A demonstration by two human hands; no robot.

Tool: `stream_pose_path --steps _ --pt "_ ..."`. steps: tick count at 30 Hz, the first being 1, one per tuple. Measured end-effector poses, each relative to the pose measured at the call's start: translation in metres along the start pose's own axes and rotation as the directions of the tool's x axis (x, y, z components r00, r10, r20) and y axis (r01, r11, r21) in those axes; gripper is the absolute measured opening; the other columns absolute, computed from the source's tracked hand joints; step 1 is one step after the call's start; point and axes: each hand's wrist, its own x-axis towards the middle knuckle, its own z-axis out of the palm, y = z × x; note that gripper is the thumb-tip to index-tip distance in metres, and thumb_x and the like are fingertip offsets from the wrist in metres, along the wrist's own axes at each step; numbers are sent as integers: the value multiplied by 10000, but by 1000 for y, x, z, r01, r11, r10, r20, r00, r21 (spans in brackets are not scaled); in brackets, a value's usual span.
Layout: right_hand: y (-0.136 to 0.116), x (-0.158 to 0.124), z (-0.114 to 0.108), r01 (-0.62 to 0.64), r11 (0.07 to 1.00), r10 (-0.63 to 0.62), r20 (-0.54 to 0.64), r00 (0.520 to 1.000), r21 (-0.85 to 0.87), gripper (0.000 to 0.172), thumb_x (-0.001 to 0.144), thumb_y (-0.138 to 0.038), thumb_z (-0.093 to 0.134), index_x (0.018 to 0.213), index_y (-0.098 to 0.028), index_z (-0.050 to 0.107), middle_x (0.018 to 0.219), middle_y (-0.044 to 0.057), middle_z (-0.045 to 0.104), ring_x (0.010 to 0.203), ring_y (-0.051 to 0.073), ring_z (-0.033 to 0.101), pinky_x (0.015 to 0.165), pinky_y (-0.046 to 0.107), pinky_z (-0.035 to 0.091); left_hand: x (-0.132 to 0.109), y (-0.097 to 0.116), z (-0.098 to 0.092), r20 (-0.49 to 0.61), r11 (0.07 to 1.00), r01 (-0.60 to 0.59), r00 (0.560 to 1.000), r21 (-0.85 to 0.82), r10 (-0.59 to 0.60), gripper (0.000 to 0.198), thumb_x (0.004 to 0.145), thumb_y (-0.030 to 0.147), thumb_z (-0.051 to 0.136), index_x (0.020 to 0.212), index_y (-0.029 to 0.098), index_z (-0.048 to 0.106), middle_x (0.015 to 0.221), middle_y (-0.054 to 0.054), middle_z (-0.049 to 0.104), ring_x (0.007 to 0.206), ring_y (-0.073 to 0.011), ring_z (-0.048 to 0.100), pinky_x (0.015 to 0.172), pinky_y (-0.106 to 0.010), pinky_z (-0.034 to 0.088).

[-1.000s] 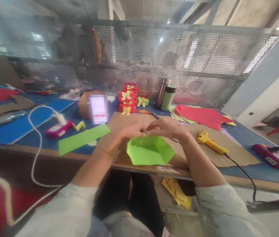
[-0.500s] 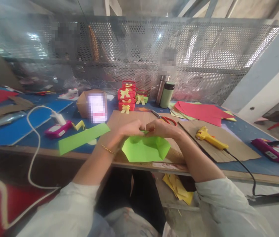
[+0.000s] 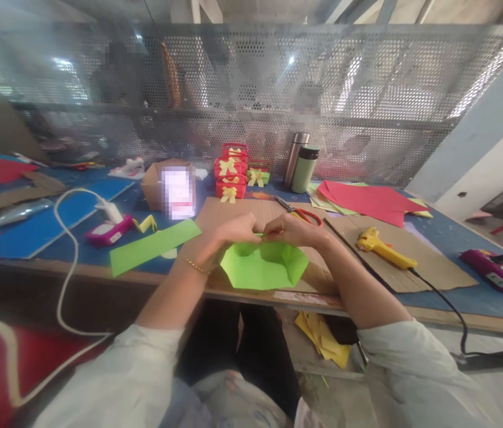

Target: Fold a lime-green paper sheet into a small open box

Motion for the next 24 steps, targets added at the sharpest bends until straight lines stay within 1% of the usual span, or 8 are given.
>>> stream_pose_path --steps 3,6,9,12,15,18,21,24 --pt "0 -2 -2 6 1000 -6 -23 1000 6 290 840 -376 539 700 -149 655 620 -6 520 608 116 453 570 254 305 -5 -3 -8 39 997 -50 998 -67 53 217 714 323 657 592 175 554 592 34 466 576 -103 408 554 -273 277" --pt "1 -6 -6 -40 999 42 -51 998 37 270 814 -369 525 692 -157 638 632 -2 524 617 120 459 574 248 324 -11 -5 -16 -104 982 -48 994 -185 29 293 802 426 653 913 163 718 856 -36 688 764 -147 597 688 -267 429" --pt "7 -8 -11 -111 991 115 -57 992 69 267 793 -392 516 696 -168 624 633 -10 510 608 119 442 559 244 324 -14 -7 -17 -217 968 -10 975 -253 -47 410 836 473 634 1078 147 697 1004 -93 716 856 -168 646 758 -284 484" --pt "15 -8 -14 -142 988 147 -87 985 61 279 760 -414 503 667 -173 607 624 -12 499 599 119 427 550 247 312 -13 -8 -14 -171 980 26 983 -196 -60 470 785 401 679 1172 135 653 1100 -127 692 927 -188 645 782 -295 508" --pt "19 -6 -13 -135 990 138 -115 984 32 285 748 -405 485 646 -169 610 622 -8 504 601 120 425 559 255 309 -9 -12 -11 -144 989 39 988 -142 -60 553 711 235 662 1251 133 604 1152 -133 668 976 -194 639 796 -289 516" --pt "17 -5 -12 -128 991 131 -127 983 33 290 749 -390 482 682 -162 649 643 0 536 614 125 436 571 258 323 -5 -15 -9 -171 987 107 977 -122 -127 553 642 125 613 1194 146 622 1098 -104 680 950 -190 643 750 -264 503" --pt "13 -6 -13 -124 992 125 -123 984 19 294 756 -383 490 714 -159 676 645 2 546 617 129 441 572 258 327 -4 -14 -9 -218 970 226 946 -93 -241 333 624 93 607 946 149 674 963 -76 695 828 -177 633 665 -255 455" --pt "14 -7 -14 -120 993 118 -112 987 -15 290 767 -369 488 705 -157 677 629 -4 517 612 126 435 567 255 321 -4 -12 -10 -241 971 230 941 -56 -237 99 646 106 617 729 152 645 809 -54 680 710 -153 588 625 -265 406"
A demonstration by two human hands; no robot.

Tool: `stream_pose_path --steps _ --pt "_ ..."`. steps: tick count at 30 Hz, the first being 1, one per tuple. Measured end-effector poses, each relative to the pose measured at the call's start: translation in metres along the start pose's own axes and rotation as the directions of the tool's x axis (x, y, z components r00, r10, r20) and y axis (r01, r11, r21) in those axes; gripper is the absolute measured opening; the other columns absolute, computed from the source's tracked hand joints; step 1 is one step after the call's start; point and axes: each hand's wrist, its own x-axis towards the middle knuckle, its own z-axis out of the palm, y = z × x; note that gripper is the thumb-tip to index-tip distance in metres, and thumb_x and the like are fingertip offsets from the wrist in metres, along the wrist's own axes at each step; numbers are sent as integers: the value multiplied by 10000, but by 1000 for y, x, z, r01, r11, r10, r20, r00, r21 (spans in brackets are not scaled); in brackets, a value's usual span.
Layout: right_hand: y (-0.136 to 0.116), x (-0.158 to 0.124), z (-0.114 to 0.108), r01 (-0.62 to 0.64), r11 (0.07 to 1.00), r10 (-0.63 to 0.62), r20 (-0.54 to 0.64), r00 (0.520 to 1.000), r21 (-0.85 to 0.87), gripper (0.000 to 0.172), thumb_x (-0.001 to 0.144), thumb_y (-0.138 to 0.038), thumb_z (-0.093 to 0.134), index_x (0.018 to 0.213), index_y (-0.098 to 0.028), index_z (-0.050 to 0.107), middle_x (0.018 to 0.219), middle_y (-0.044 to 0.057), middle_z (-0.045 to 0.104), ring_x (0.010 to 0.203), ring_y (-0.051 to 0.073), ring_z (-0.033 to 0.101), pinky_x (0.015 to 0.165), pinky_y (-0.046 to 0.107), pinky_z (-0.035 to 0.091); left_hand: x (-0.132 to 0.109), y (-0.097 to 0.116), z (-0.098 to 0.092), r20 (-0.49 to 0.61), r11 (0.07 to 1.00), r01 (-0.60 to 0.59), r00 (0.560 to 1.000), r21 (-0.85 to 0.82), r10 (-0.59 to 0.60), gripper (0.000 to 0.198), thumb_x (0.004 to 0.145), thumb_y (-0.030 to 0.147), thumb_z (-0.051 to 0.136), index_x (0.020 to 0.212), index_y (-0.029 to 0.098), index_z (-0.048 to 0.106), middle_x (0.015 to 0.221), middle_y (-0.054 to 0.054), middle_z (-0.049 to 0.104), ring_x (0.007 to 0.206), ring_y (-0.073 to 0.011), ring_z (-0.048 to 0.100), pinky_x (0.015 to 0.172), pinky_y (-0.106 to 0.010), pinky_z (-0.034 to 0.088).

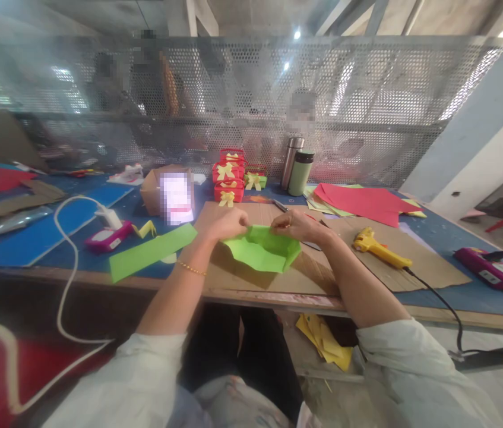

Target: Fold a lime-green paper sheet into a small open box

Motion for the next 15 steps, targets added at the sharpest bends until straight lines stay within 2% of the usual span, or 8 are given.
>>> stream_pose_path --steps 3,6,15 --pt "4 -1 -2 10 999 -9 31 999 -39 274 775 -346 496 678 -156 669 619 -11 492 606 119 428 562 250 309 0 1 0 -4 999 -37 999 33 37 12 670 152 621 667 160 628 710 -27 649 654 -138 558 604 -265 384" --pt "6 -2 -3 22 998 -19 56 998 -63 246 773 -325 521 680 -158 675 615 -13 498 609 118 436 565 245 307 0 0 0 -1 997 -62 998 45 63 15 670 184 624 667 170 623 687 -7 636 647 -131 551 603 -257 381" --pt "3 -4 -5 59 995 -51 89 995 -81 261 789 -336 517 643 -163 647 619 -2 520 613 118 441 575 249 322 0 4 4 60 993 -115 991 -31 116 73 632 117 600 611 178 566 673 7 614 662 -130 548 624 -256 393"
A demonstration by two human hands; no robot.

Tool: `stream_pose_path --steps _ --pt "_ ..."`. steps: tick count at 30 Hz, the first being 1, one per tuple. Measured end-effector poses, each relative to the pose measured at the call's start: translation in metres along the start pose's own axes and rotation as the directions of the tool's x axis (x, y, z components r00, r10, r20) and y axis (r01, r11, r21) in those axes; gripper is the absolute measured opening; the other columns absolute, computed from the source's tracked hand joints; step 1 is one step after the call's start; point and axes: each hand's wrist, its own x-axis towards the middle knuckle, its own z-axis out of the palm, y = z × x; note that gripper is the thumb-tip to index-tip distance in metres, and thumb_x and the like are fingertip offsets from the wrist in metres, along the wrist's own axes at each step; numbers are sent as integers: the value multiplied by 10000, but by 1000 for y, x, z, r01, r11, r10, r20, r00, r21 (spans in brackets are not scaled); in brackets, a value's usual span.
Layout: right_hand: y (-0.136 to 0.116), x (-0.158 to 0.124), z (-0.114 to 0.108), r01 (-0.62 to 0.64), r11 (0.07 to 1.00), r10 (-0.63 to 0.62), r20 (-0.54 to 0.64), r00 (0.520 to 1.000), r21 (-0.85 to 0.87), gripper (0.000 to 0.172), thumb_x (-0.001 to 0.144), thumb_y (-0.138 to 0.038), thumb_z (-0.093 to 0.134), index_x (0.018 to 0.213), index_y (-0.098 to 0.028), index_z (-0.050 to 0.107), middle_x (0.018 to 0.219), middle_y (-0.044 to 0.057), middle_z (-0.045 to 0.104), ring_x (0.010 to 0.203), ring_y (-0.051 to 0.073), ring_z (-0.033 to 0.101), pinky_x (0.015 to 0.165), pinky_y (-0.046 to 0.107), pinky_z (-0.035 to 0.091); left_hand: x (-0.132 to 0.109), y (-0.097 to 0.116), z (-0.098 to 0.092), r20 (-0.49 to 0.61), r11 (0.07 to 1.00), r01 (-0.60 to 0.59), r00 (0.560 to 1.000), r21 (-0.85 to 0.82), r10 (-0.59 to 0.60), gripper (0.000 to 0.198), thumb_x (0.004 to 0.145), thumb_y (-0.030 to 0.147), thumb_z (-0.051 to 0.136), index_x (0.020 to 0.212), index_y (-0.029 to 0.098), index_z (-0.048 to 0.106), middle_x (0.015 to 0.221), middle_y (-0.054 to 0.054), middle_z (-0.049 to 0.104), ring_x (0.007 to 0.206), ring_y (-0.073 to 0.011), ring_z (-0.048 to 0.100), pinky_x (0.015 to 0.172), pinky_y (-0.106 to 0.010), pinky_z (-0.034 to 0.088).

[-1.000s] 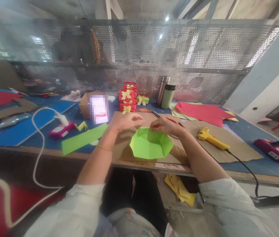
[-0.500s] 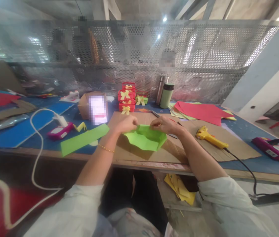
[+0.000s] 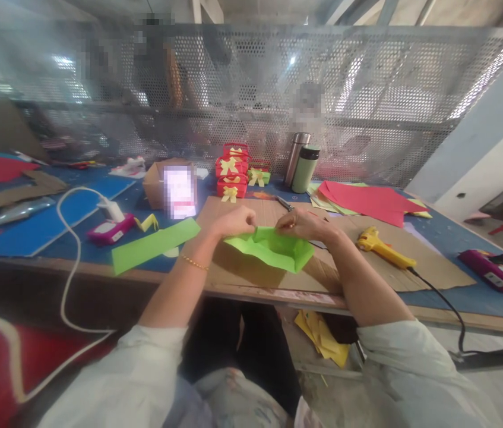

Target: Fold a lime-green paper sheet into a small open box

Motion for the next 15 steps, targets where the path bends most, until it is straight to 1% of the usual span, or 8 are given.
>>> stream_pose_path --steps 3,5,7,9,10,11,13,15 --pt "2 1 1 -12 1000 12 8 1000 1 263 793 -334 518 690 -159 684 641 2 559 620 123 468 584 249 331 1 0 2 2 999 3 1000 -52 -3 125 605 89 587 698 172 603 744 -10 650 707 -138 583 648 -249 427" --pt "3 1 2 -19 1000 19 9 1000 1 261 791 -329 520 711 -156 699 648 2 567 625 123 476 589 248 332 2 -1 3 24 996 15 1000 -90 -13 237 606 91 585 821 162 654 815 -30 684 745 -148 612 659 -250 447" --pt "3 1 2 -31 1000 31 2 1000 -7 249 781 -319 525 710 -156 700 645 -1 560 625 121 473 592 248 329 2 -2 3 56 996 20 998 -83 -16 263 624 113 596 869 158 680 834 -39 705 751 -154 625 663 -256 453" --pt "3 1 2 -46 999 46 -6 999 -17 234 771 -306 528 691 -157 689 633 -7 541 618 118 462 589 249 320 2 -2 2 55 1000 28 998 -5 -28 139 645 149 613 768 158 677 762 -34 698 703 -152 610 637 -265 430" --pt "3 1 2 -51 999 51 -9 999 -19 228 770 -301 529 683 -158 683 630 -9 533 616 116 457 588 249 316 1 -2 2 42 998 34 998 45 -36 59 655 166 620 699 160 658 715 -30 684 670 -149 594 615 -272 409" --pt "2 1 2 -51 999 51 -10 999 -18 222 769 -297 529 677 -159 676 629 -11 526 615 114 453 588 249 312 0 -1 2 23 995 41 999 89 -43 26 662 178 623 644 162 634 675 -26 665 638 -146 575 594 -280 386" --pt "2 1 2 -38 999 37 -5 999 -16 213 771 -289 527 670 -160 663 625 -14 510 616 111 442 590 247 308 -2 0 1 -9 989 43 999 143 -43 79 666 182 626 593 166 601 631 -17 636 599 -137 544 567 -291 351" --pt "2 2 3 -23 1000 23 -6 1000 -10 209 769 -281 519 655 -159 645 616 -18 484 608 107 424 585 246 300 -3 2 0 -11 988 23 1000 150 -22 85 667 165 622 587 166 591 623 -8 625 593 -129 534 563 -287 345"
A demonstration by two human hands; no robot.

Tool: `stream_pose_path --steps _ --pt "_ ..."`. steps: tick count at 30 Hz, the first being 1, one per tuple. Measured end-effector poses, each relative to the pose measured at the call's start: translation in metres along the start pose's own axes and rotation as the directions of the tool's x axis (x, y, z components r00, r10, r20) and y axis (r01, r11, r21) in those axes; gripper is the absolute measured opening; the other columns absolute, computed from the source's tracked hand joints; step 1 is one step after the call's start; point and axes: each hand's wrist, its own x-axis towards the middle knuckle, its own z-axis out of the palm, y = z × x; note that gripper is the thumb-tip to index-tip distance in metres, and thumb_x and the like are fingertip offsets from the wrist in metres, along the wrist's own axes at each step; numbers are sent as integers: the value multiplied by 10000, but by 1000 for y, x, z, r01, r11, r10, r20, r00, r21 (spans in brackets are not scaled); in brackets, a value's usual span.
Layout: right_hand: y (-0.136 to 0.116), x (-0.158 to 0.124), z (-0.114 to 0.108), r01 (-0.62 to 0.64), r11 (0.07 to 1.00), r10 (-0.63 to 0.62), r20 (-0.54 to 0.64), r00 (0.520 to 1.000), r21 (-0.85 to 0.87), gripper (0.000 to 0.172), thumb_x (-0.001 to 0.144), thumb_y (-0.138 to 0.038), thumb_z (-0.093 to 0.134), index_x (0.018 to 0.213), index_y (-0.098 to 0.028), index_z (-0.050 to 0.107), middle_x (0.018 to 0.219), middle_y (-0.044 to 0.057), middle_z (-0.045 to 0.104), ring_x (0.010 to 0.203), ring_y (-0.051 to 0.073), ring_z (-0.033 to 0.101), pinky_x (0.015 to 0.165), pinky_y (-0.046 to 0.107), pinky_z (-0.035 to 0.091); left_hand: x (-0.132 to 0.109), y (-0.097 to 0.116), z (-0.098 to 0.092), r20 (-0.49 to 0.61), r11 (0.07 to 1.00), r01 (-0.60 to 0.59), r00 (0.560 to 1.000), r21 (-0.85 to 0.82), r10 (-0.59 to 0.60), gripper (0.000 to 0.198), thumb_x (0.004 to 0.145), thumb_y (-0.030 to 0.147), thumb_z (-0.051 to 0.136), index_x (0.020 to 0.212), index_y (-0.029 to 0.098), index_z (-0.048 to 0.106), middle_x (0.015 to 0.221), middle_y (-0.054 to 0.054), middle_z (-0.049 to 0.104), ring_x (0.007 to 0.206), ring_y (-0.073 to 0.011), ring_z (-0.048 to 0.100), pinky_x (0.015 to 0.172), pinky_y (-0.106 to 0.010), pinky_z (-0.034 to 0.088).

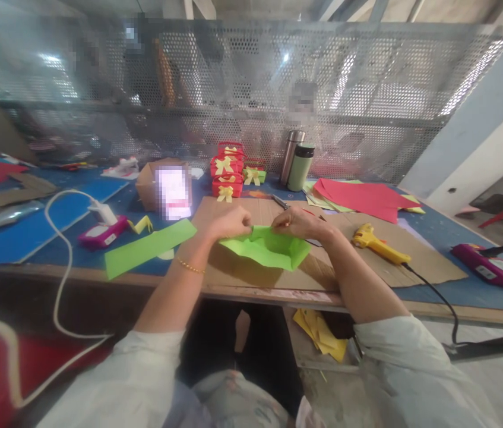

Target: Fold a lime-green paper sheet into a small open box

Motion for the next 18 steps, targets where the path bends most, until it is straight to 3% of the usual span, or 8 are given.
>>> stream_pose_path --steps 4,7,10,12,15,18 --pt "0 0 0 -1 1000 2 -41 999 24 215 752 -269 497 609 -157 611 593 -20 431 581 103 384 557 252 276 1 -3 -3 -28 997 -30 999 -69 28 104 728 192 644 631 164 623 634 -3 628 597 -122 547 568 -261 368" --pt "3 0 -3 -37 998 42 -115 992 43 231 747 -292 506 637 -152 654 607 -6 482 601 117 424 564 251 292 3 -11 -6 -180 962 -22 983 -273 -29 198 862 339 618 799 163 684 722 -39 697 620 -130 605 601 -254 440" --pt "8 2 -5 -87 993 103 -216 971 82 260 741 -319 512 685 -143 695 642 6 541 626 132 457 577 251 313 5 -15 -9 -338 912 -32 933 -408 -119 297 925 445 582 965 173 694 862 -80 751 714 -150 673 696 -274 522" --pt "11 5 -5 -102 991 123 -285 951 88 257 729 -303 503 675 -138 692 626 4 534 619 131 453 579 251 312 4 -12 -10 -377 918 -56 920 -394 -106 307 894 430 637 1056 176 701 960 -93 763 817 -169 699 775 -293 546" --pt "10 9 -1 -94 995 100 -363 926 34 219 711 -252 493 605 -138 648 566 -6 479 590 115 418 572 248 289 -1 2 -10 -328 943 -62 943 -328 -52 431 821 280 699 1234 159 679 1100 -115 761 944 -191 706 859 -304 548" --pt "5 11 3 -70 996 39 -412 911 -62 212 722 -219 499 552 -139 598 529 -13 427 557 98 360 559 255 253 -8 15 -11 -277 984 17 959 -175 -66 565 738 123 683 1302 136 670 1084 -113 774 935 -198 707 812 -271 541"
